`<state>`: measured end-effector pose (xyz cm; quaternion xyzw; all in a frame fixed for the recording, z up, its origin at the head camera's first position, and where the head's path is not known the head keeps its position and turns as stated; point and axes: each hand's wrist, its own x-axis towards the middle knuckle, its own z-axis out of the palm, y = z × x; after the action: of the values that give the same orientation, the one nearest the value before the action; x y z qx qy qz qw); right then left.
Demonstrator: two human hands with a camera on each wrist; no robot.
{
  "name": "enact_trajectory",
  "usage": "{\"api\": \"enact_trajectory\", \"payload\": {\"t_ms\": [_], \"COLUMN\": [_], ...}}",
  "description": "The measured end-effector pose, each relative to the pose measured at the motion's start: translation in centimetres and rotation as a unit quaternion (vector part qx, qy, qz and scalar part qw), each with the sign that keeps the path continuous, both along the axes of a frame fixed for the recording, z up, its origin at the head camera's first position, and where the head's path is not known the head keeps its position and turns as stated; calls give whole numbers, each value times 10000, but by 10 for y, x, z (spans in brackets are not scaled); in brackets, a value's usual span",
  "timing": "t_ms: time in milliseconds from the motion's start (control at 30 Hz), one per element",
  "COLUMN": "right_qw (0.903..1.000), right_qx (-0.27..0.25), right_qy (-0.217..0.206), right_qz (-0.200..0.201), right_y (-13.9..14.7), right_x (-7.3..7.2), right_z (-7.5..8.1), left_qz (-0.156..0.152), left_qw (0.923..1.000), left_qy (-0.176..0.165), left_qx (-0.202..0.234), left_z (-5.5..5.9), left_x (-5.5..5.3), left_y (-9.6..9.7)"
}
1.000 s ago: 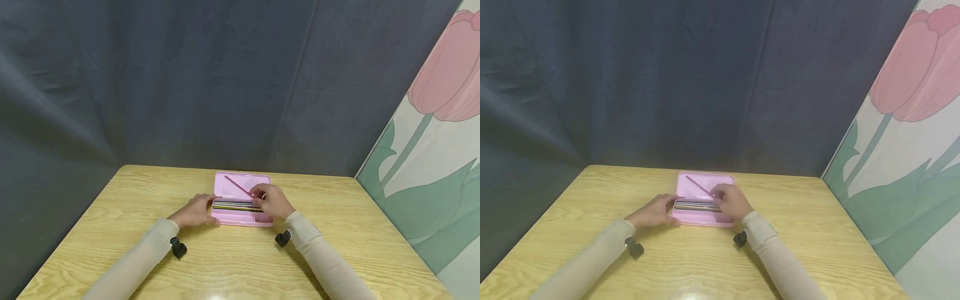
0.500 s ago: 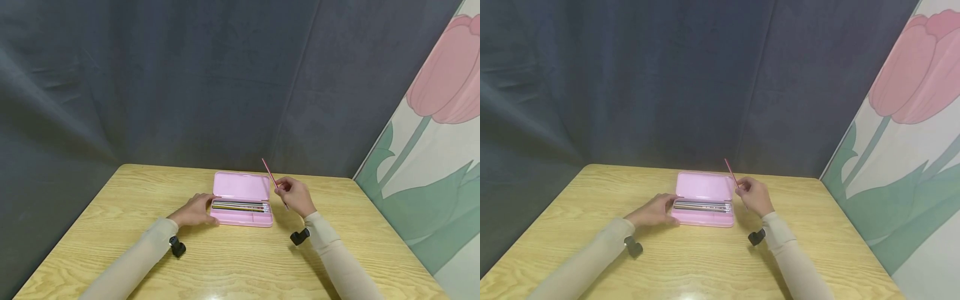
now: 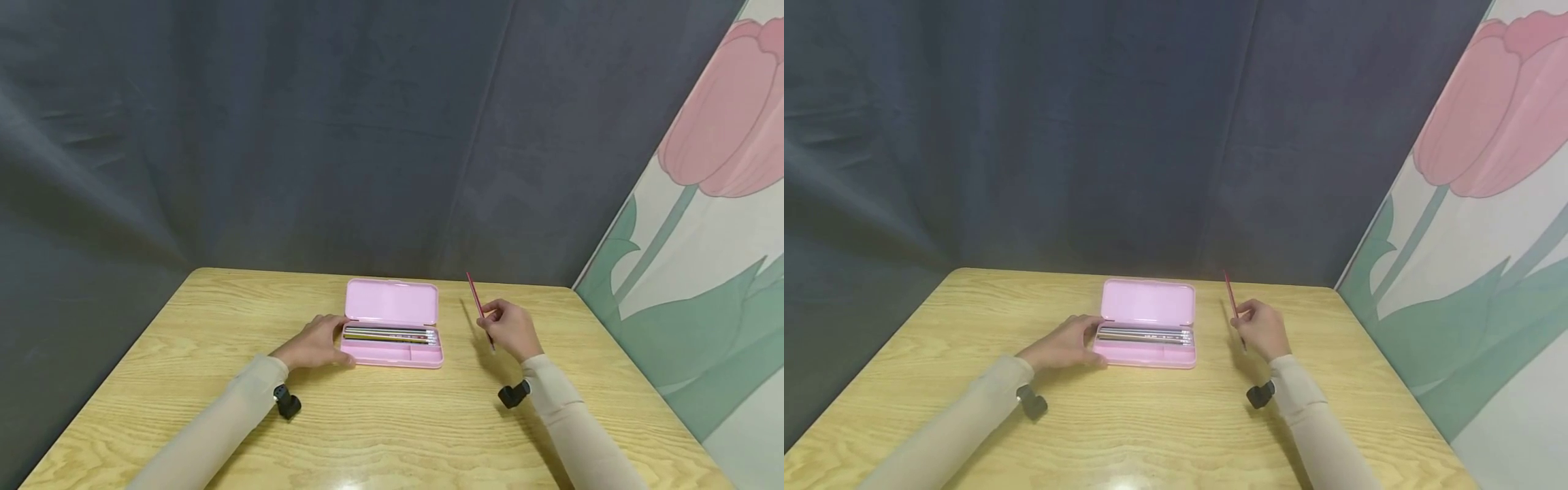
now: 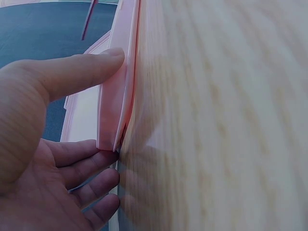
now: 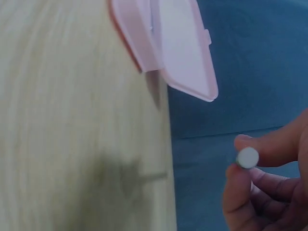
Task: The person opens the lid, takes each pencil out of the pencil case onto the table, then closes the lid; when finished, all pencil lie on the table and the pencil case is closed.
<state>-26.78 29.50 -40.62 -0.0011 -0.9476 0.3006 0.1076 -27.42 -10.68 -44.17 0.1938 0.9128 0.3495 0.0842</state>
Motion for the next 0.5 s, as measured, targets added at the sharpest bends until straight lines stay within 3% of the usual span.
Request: {"api": "enact_trajectory", "payload": {"t_ms": [333, 500], "right_qw": [9962, 9943], "right_qx": [283, 384], "right_qy": [-791, -961], "right_qz": [243, 242], "right_y": [-10, -16], "right_x": [0, 0], "right_z": [-29, -34], "left_qz": [8, 0], "left_qw": [10000, 10000], "left_qy": [-18, 15], "left_qx": [46, 16], "left_z": [-1, -1], "left_x": [2, 1], "left_y": [0, 0]}}
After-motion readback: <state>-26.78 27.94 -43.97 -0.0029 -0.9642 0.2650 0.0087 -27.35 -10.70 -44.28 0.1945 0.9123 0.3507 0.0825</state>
